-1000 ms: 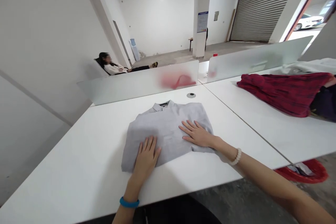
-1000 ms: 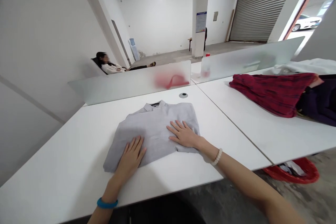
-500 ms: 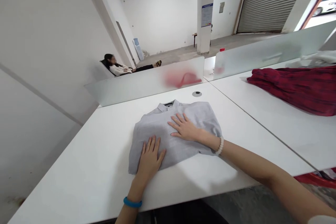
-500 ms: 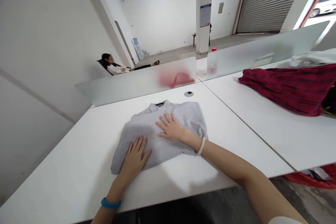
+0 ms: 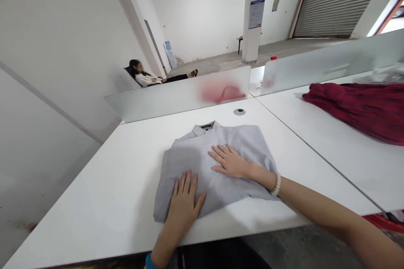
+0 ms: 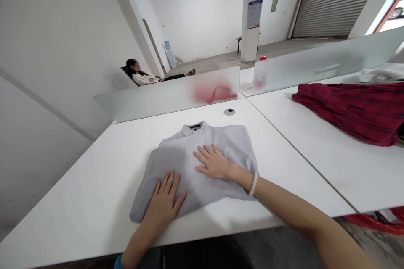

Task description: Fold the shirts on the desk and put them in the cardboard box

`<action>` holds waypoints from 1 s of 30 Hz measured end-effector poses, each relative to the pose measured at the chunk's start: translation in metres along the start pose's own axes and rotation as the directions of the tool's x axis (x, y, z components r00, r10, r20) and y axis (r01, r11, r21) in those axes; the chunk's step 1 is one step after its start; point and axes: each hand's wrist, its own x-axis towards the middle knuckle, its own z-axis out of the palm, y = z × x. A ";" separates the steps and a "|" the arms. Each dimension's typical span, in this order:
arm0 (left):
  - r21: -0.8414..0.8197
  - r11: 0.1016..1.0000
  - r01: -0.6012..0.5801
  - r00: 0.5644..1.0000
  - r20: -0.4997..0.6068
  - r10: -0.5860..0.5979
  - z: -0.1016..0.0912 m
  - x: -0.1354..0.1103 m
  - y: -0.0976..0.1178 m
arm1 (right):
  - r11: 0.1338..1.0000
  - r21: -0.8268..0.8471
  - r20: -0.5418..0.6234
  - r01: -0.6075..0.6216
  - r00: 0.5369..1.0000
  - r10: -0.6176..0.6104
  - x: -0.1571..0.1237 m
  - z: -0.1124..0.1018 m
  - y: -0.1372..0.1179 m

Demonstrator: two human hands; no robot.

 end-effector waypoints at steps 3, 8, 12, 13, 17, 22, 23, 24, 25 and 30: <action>0.046 0.998 -0.034 0.998 -0.057 0.037 -0.006 -0.020 0.017 | 0.997 0.069 0.038 0.022 0.999 -0.025 -0.030 -0.014 -0.010; 0.064 0.998 -0.026 0.986 -0.161 0.036 -0.017 -0.031 0.034 | 0.971 0.223 0.042 -0.083 0.996 0.075 -0.107 -0.048 0.001; -0.053 0.997 -0.063 0.984 -0.167 0.053 -0.031 -0.021 0.051 | 0.739 0.300 -0.128 -0.603 0.742 0.658 -0.184 -0.059 0.024; -0.116 0.991 -0.073 0.987 -0.151 0.055 -0.035 -0.015 0.057 | 0.640 0.325 -0.096 -0.696 0.649 0.755 -0.199 -0.059 0.026; -0.422 0.898 -0.123 0.992 -0.046 0.114 -0.045 0.021 0.085 | 0.400 0.423 0.226 -0.813 0.522 0.823 -0.221 -0.065 0.007; -0.630 0.768 -0.112 0.987 0.018 0.159 -0.034 0.058 0.110 | 0.425 0.538 0.405 -0.728 0.665 0.628 -0.193 -0.082 -0.026; -0.648 0.754 -0.106 0.987 0.023 0.159 -0.031 0.060 0.112 | 0.437 0.562 0.416 -0.702 0.697 0.584 -0.189 -0.085 -0.028; -0.665 0.740 -0.099 0.988 0.025 0.154 -0.028 0.060 0.113 | 0.446 0.589 0.418 -0.674 0.726 0.546 -0.186 -0.087 -0.029; -0.684 0.724 -0.093 0.989 0.022 0.148 -0.026 0.060 0.114 | 0.449 0.615 0.411 -0.649 0.749 0.520 -0.185 -0.088 -0.029; -0.884 0.466 0.022 0.996 0.062 0.071 -0.033 0.057 0.109 | 0.351 0.746 0.304 -0.567 0.757 0.578 -0.180 -0.076 -0.028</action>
